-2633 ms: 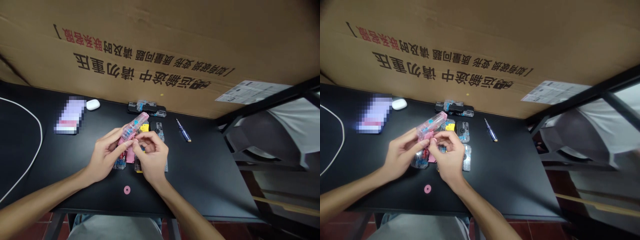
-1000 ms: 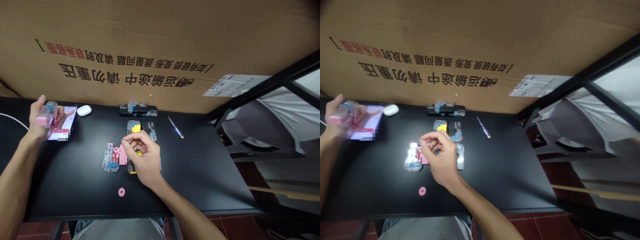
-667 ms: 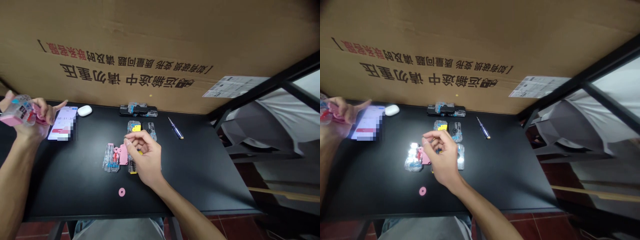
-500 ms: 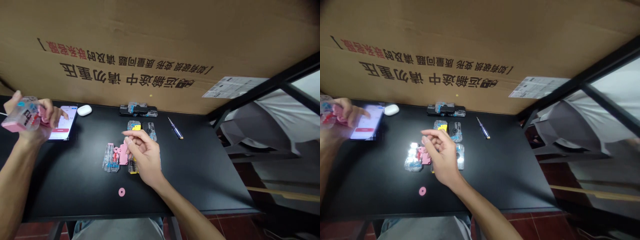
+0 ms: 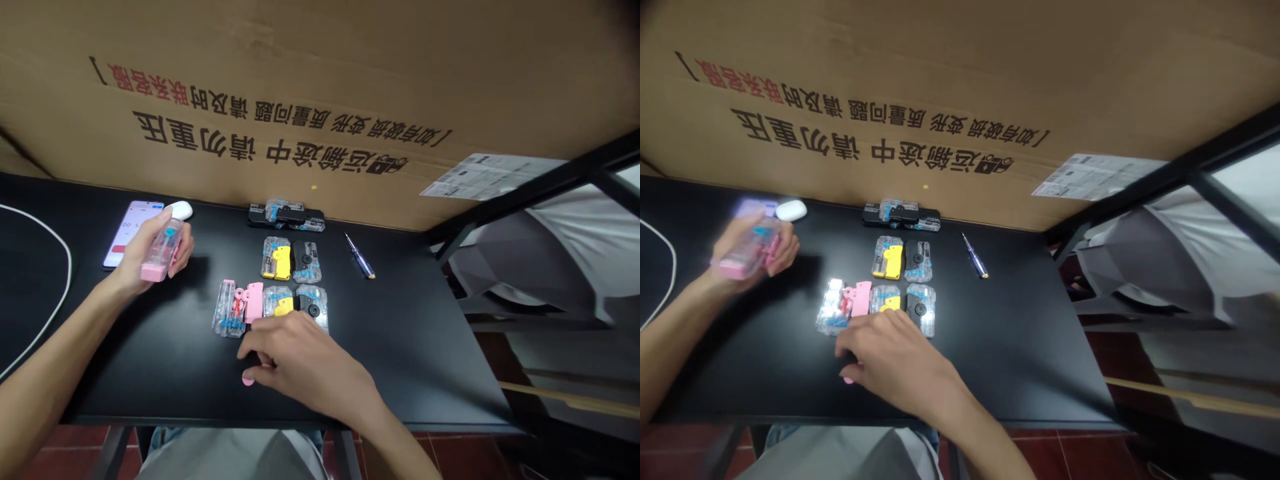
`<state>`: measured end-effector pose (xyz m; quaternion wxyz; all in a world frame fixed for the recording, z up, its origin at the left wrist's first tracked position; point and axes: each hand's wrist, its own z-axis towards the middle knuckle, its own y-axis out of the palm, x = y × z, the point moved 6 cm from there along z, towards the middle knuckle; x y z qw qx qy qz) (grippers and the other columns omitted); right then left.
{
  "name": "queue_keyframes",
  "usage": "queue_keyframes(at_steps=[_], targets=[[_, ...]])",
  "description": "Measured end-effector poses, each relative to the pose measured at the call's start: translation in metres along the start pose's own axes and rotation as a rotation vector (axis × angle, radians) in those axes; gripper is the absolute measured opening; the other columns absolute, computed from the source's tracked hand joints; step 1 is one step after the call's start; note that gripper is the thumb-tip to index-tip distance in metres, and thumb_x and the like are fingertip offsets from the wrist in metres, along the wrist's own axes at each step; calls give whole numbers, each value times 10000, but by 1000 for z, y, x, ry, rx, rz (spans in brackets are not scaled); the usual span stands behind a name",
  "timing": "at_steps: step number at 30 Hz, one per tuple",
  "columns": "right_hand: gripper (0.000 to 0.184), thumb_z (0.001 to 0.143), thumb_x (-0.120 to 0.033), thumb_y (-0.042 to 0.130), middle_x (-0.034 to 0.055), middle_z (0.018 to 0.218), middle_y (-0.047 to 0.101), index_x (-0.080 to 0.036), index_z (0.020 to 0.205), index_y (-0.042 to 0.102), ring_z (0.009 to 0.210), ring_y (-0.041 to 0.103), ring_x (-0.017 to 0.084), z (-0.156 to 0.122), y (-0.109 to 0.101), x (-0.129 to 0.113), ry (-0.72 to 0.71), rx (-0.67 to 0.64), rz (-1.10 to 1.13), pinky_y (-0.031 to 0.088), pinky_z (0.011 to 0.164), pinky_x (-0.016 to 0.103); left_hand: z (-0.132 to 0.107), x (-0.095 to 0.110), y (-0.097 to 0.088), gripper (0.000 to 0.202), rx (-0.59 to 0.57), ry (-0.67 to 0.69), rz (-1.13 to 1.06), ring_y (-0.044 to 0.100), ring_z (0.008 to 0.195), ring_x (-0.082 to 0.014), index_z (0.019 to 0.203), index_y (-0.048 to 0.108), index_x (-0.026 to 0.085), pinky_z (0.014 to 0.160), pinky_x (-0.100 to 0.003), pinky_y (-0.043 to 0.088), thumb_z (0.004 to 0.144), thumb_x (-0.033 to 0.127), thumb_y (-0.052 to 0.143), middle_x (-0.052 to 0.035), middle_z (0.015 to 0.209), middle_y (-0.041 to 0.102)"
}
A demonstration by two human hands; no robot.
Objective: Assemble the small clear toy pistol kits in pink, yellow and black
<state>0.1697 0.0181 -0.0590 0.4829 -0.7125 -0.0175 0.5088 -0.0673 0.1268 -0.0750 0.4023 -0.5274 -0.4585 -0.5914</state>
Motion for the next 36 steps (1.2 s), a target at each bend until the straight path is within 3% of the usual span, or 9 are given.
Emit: queue_keyframes(at_steps=[4, 9, 13, 19, 22, 25, 29, 33, 36], targets=[[339, 797, -188, 1068, -48, 853, 803, -242, 858, 740, 739, 690, 162, -11, 21, -6, -41, -37, -164, 366, 655, 343, -3, -10, 4, 716, 43, -59, 11, 373, 351, -117, 690, 675, 232, 404, -279, 295, 1092, 799, 503, 12, 428, 468], [360, 802, -220, 1071, -25, 826, 762, -233, 856, 715, 738, 650, 182, -13, 34, 0, -62, -43, -312, 327, 640, 372, -3, -21, 17, 586, 36, -134, -7, 548, 431, -145, 788, 681, 208, 426, -275, 470, 1060, 727, 677, -25, 568, 641], [284, 951, -256, 980, -11, 851, 751, -215, 846, 719, 778, 646, 180, -6, 37, 2, -32, -129, -293, 334, 665, 381, -6, -24, 28, 402, 42, -180, -33, 637, 488, -156, 974, 703, 199, 442, -268, 559, 1030, 583, 809, -22, 719, 740], [181, 1054, -292, 888, -1, 1045, 825, -211, 963, 754, 967, 705, 187, 3, 31, 3, 44, -298, -162, 375, 791, 345, -9, -27, 36, 452, 104, -167, -44, 787, 583, -192, 1021, 714, 169, 602, -306, 696, 1020, 606, 831, -95, 886, 865], [185, 1026, -283, 917, -34, 945, 792, -218, 938, 768, 830, 657, 138, 8, 18, 5, 35, -213, 29, 368, 754, 301, -9, -29, 36, 460, 159, -129, -66, 798, 613, -195, 1044, 718, 171, 647, -342, 733, 1004, 610, 847, -90, 923, 873], [168, 1006, -306, 936, -70, 764, 666, -218, 933, 813, 658, 536, 101, 14, -6, 15, 67, 10, 214, 371, 689, 271, -9, -30, 33, 457, 218, -92, -86, 798, 623, -187, 1067, 726, 166, 651, -331, 731, 1012, 606, 836, -94, 941, 876], [173, 1058, -352, 875, -67, 709, 619, -216, 958, 841, 606, 501, 109, 26, -39, 37, 206, 301, 171, 373, 650, 273, -9, -33, 27, 454, 286, -68, -101, 804, 628, -177, 1077, 713, 161, 642, -287, 706, 1017, 597, 828, -110, 934, 880], [192, 1108, -354, 810, -25, 765, 672, -195, 1001, 828, 672, 577, 138, 56, -45, 49, 254, 214, -239, 391, 688, 290, -9, -38, 24, 465, 322, -59, -103, 829, 666, -203, 1058, 692, 174, 691, -325, 728, 1008, 615, 831, -105, 908, 877], [134, 1098, -299, 814, 34, 916, 754, -189, 1023, 823, 765, 641, 169, 78, -43, 50, 236, 172, -355, 363, 696, 316, -9, -39, 21, 457, 361, -46, -91, 856, 721, -235, 1070, 660, 198, 755, -385, 753, 1009, 618, 829, -74, 866, 865]])
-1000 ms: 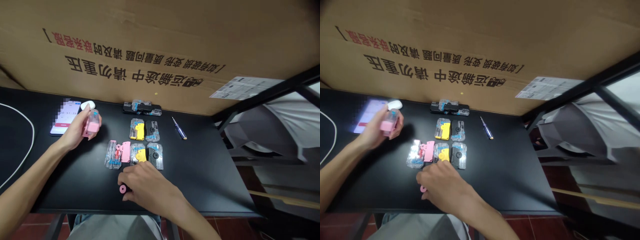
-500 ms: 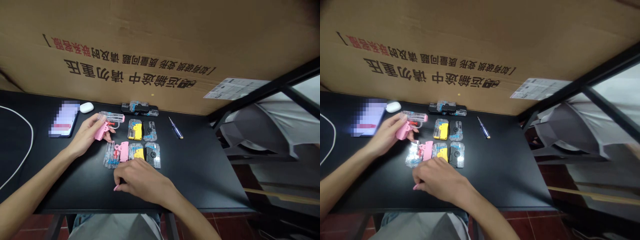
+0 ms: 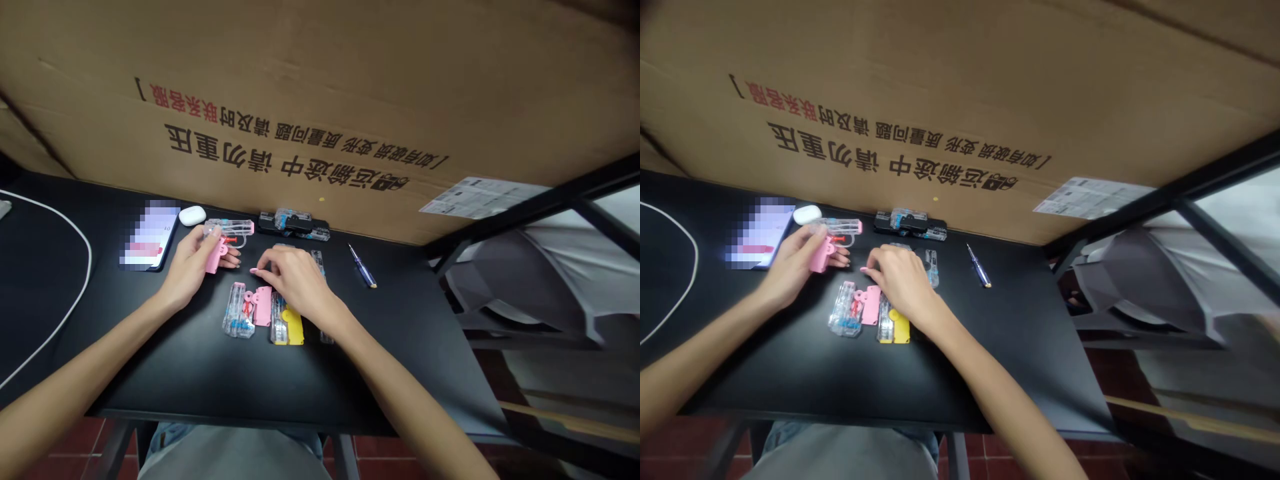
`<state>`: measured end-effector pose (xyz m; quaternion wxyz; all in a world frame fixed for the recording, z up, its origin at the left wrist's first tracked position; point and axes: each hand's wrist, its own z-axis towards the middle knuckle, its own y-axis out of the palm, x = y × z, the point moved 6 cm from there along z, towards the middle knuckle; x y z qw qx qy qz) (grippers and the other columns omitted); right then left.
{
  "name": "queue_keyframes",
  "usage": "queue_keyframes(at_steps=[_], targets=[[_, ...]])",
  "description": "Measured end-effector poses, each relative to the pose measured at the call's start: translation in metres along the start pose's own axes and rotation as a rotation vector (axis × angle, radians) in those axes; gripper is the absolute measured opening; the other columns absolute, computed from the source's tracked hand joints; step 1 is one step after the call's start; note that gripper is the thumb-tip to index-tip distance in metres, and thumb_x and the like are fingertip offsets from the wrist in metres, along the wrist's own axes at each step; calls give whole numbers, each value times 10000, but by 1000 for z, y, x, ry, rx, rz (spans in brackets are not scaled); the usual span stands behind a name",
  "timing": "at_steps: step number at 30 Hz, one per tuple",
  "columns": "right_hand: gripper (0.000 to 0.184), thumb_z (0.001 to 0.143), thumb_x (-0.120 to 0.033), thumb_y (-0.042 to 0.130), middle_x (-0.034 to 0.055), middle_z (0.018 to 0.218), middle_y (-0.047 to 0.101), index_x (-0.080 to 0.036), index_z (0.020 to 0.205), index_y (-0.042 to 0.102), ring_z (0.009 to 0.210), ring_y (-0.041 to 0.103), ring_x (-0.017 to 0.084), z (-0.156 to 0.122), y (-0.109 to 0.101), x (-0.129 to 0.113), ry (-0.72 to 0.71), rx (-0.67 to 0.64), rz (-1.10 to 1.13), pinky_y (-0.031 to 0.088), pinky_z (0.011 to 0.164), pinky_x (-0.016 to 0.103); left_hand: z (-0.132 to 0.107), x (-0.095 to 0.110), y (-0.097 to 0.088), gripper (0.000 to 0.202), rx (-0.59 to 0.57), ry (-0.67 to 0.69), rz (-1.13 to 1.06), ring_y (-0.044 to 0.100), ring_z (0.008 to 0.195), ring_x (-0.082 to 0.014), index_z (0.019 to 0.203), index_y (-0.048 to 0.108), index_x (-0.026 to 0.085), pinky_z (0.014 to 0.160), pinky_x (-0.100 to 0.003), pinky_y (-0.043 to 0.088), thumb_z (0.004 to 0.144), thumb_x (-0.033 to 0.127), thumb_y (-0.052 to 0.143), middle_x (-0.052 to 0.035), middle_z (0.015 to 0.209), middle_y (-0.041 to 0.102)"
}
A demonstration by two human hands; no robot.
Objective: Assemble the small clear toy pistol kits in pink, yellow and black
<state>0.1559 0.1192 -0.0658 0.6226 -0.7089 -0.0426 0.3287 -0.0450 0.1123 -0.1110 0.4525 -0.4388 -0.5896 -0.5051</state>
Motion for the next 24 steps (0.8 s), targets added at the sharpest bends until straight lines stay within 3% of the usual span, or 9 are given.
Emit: queue_keyframes(at_steps=[4, 11, 17, 24], targets=[[138, 1131, -201, 717, 108, 1079, 796, -159, 1042, 815, 867, 698, 222, 15, 7, -10, -48, -13, -132, 295, 688, 367, 2, 2, -5, 473, 32, 25, 19, 868, 741, -252, 1142, 649, 212, 772, -418, 759, 1011, 636, 813, -51, 866, 859], [234, 1167, -151, 609, 131, 1129, 810, -148, 1062, 818, 930, 732, 241, 17, 14, -14, -97, -65, -233, 280, 688, 388, 1, 0, -3, 531, 13, 25, 38, 869, 743, -257, 1128, 654, 208, 773, -417, 759, 966, 677, 843, -55, 851, 853], [137, 1138, -252, 737, 75, 1106, 836, -200, 1054, 831, 982, 756, 239, 20, 8, -6, -86, -94, -168, 351, 714, 367, 1, -3, -2, 523, -6, 24, 64, 857, 727, -249, 1102, 660, 209, 749, -407, 753, 961, 675, 850, -52, 842, 845], [157, 1106, -299, 804, 103, 1078, 856, -197, 993, 844, 975, 764, 261, 29, 7, 0, -26, -90, -78, 389, 740, 351, 4, -4, -3, 531, -12, 44, 90, 846, 709, -241, 1140, 652, 211, 717, -393, 740, 964, 673, 847, -43, 839, 841]])
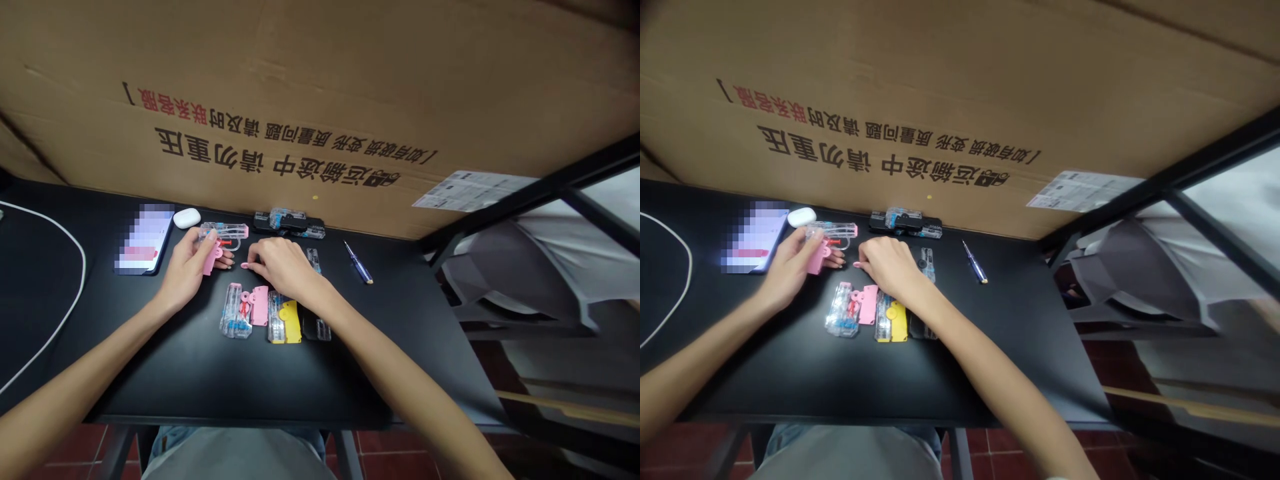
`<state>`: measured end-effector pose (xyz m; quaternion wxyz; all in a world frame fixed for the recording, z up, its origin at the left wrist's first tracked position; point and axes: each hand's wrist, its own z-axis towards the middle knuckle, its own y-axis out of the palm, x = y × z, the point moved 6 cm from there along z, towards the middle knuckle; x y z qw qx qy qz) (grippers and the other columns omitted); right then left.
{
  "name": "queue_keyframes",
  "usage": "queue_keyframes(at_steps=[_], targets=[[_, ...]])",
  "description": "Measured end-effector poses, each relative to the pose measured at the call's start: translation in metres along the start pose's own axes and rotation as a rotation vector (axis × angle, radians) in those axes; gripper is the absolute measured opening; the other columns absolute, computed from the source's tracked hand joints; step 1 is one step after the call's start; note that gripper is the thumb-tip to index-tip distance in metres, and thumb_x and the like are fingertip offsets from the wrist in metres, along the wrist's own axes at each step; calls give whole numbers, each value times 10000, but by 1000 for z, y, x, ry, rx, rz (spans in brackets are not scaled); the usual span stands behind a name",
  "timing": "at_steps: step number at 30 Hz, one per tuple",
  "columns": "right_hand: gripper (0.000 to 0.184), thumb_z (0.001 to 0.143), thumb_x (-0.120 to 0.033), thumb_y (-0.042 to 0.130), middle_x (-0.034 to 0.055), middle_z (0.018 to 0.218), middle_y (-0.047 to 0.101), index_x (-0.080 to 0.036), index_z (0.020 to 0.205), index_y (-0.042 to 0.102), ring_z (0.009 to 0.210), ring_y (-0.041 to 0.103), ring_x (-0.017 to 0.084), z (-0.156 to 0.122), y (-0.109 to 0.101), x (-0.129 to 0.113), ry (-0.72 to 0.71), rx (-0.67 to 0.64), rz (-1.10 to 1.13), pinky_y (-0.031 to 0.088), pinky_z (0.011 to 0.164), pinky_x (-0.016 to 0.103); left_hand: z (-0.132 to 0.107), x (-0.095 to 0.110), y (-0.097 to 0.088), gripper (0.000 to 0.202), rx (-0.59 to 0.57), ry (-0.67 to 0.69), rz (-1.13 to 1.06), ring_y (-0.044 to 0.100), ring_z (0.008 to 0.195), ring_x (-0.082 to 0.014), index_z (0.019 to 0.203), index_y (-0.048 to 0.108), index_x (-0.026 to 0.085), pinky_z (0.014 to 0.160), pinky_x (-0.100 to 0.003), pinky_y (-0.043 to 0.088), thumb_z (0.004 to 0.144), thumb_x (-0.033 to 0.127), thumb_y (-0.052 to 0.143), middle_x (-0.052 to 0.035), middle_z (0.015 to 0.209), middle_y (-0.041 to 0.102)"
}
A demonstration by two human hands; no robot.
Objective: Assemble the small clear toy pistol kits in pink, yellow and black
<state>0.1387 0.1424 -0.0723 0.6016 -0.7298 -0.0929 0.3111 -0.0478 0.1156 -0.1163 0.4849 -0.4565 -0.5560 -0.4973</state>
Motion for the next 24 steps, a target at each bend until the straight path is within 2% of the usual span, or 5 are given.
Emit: queue_keyframes(at_steps=[6, 9, 16, 20, 24], targets=[[92, 1082, -245, 822, 69, 879, 820, -187, 1018, 853, 845, 743, 228, 0, -9, 5, 38, 48, 158, 447, 783, 344, -2, 3, 2, 491, 0, 28, 13, 864, 755, -261, 1140, 650, 212, 744, -408, 742, 992, 644, 831, -51, 862, 842], [158, 1104, -283, 793, 28, 766, 786, -175, 998, 838, 776, 734, 197, 1, -16, 9, 48, 87, 269, 484, 813, 329, -5, 5, 4, 479, -9, 45, 28, 882, 840, -276, 1157, 665, 218, 797, -409, 746, 1005, 644, 822, -65, 928, 856], [132, 1097, -192, 721, 25, 845, 843, -158, 1012, 817, 645, 729, 141, 1, -16, 16, 65, 65, 456, 524, 683, 284, -7, 5, 5, 443, -6, 62, 47, 882, 873, -267, 1137, 672, 227, 809, -396, 744, 1028, 636, 802, -60, 978, 860], [106, 1026, -89, 774, 29, 905, 874, -170, 1014, 840, 812, 803, 160, -3, -8, 10, 31, 13, 471, 559, 749, 269, -4, 5, 1, 452, 30, 73, 40, 878, 865, -261, 1134, 657, 228, 757, -362, 730, 1028, 643, 799, -66, 997, 861], [127, 997, -96, 833, 36, 902, 874, -195, 923, 860, 877, 802, 193, -7, 0, 5, 38, 5, 378, 522, 775, 307, -3, 6, -1, 423, 37, 77, 34, 874, 855, -254, 1130, 644, 238, 739, -350, 725, 1041, 625, 791, -61, 1000, 860]])
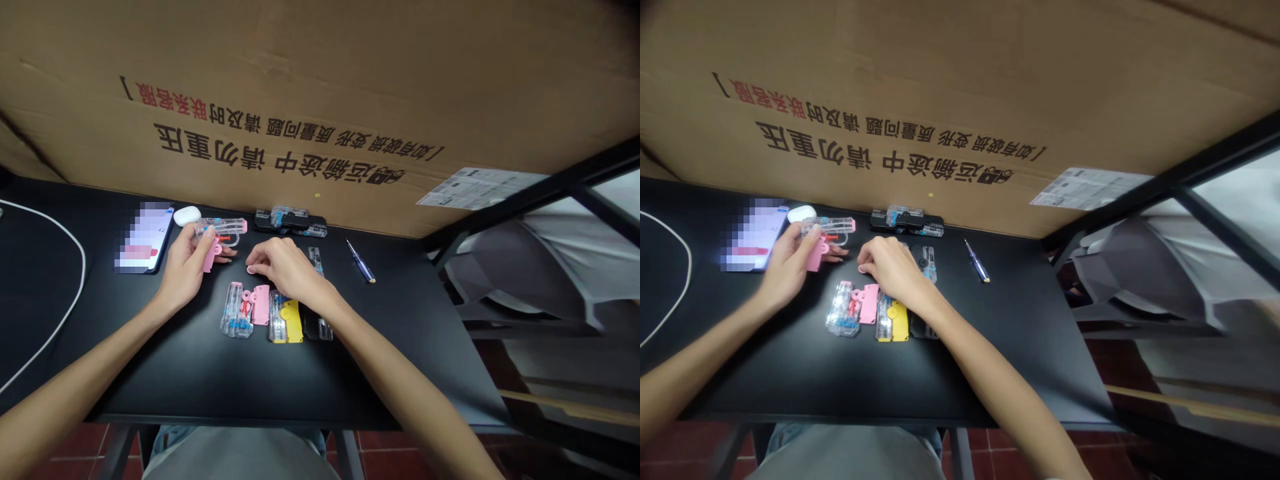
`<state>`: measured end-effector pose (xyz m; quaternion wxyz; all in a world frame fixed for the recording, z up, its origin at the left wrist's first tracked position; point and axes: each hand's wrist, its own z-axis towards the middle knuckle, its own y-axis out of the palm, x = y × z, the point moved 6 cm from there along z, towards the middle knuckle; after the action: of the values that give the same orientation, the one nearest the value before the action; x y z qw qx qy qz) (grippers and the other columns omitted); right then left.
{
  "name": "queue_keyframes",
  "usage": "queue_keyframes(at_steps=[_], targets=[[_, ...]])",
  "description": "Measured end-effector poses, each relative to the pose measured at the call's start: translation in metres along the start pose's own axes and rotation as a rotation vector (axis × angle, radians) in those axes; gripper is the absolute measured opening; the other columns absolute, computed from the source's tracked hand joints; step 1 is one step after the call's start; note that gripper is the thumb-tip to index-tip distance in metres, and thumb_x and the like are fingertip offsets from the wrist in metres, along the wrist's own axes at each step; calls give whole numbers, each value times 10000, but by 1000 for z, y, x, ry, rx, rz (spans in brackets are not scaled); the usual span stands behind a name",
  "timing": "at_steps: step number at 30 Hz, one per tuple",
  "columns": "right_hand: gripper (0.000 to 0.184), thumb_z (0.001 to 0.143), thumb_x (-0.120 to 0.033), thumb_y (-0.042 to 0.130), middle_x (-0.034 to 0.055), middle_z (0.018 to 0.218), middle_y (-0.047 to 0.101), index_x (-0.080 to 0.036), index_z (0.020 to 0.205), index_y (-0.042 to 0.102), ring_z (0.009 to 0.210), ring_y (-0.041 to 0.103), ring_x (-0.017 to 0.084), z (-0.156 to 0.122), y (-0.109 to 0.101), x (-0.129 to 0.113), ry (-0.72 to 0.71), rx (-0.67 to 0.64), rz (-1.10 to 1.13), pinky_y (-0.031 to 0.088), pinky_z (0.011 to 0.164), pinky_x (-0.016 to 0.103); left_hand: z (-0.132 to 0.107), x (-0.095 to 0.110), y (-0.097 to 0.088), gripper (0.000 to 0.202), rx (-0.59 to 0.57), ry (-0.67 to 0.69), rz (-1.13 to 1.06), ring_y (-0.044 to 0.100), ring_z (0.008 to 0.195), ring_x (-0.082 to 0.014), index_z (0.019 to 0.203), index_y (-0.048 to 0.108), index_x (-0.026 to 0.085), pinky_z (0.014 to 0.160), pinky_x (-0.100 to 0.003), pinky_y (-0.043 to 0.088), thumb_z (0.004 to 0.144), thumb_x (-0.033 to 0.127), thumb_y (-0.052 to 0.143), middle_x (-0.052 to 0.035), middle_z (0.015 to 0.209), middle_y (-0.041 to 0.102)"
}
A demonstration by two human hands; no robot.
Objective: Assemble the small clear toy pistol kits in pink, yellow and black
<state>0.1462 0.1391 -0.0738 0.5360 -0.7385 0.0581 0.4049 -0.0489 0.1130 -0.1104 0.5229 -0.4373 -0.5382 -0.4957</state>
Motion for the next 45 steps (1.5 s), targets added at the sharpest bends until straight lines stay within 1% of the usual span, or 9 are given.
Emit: queue_keyframes(at_steps=[4, 8, 15, 19, 23, 29, 35, 39, 45], targets=[[125, 994, -132, 866, 48, 954, 878, -226, 912, 875, 976, 775, 242, -1, 5, -2, 15, 25, -118, 460, 768, 347, -1, 1, 1, 425, 2, 2, -2, 874, 842, -258, 1121, 643, 239, 720, -352, 723, 1038, 628, 791, -60, 983, 856], [107, 998, -152, 868, 67, 985, 870, -227, 922, 873, 1074, 725, 287, 1, 7, -2, 20, 60, -199, 439, 797, 379, -1, 1, -1, 434, 14, 8, -2, 875, 832, -261, 1110, 635, 244, 707, -353, 719, 1029, 639, 796, -53, 952, 847], [73, 985, -174, 903, 43, 942, 845, -224, 961, 857, 1021, 694, 262, 0, 4, -1, 21, 71, -214, 410, 765, 378, 0, 5, -2, 452, 20, 16, -3, 877, 807, -266, 1096, 627, 247, 695, -350, 715, 1014, 652, 811, -32, 861, 830], [49, 1023, -193, 884, 42, 979, 829, -229, 1035, 854, 1071, 669, 255, -3, 0, -2, 23, 104, -214, 404, 781, 364, 0, 5, -3, 454, 29, 24, -8, 876, 796, -256, 1090, 610, 256, 678, -327, 704, 1016, 656, 810, -15, 833, 825], [61, 1010, -245, 913, 62, 990, 788, -226, 1003, 855, 1091, 632, 274, -3, -2, 0, 41, 124, -242, 383, 763, 361, 1, 5, -4, 446, 42, 24, -10, 878, 794, -265, 1081, 611, 257, 685, -340, 705, 1019, 652, 809, -15, 809, 820], [103, 978, -256, 946, 80, 967, 767, -214, 938, 861, 1080, 614, 289, 0, 5, 5, 44, 107, -270, 416, 786, 373, 1, 4, -5, 435, 44, 24, -16, 887, 824, -268, 1086, 620, 260, 713, -343, 716, 1020, 647, 807, -15, 798, 817], [76, 992, -237, 932, 83, 991, 786, -209, 958, 871, 1090, 626, 284, 2, 8, 2, 36, 86, -270, 425, 784, 368, 1, 5, -5, 436, 40, 26, -10, 880, 795, -258, 1079, 617, 261, 675, -327, 707, 1023, 651, 803, -15, 799, 823], [64, 1006, -227, 917, 83, 982, 794, -201, 964, 878, 1096, 637, 283, 3, 8, 1, 21, 80, -264, 423, 778, 368, 1, 5, -5, 438, 45, 21, -7, 882, 794, -268, 1079, 616, 261, 682, -345, 713, 1023, 655, 801, -16, 803, 828], [33, 1019, -205, 899, 83, 994, 795, -196, 995, 879, 1098, 647, 277, 0, 5, -1, -18, 104, -240, 449, 797, 377, 2, 3, -5, 448, 38, 13, -20, 877, 764, -264, 1074, 619, 258, 681, -345, 714, 1016, 658, 813, -15, 792, 830]])
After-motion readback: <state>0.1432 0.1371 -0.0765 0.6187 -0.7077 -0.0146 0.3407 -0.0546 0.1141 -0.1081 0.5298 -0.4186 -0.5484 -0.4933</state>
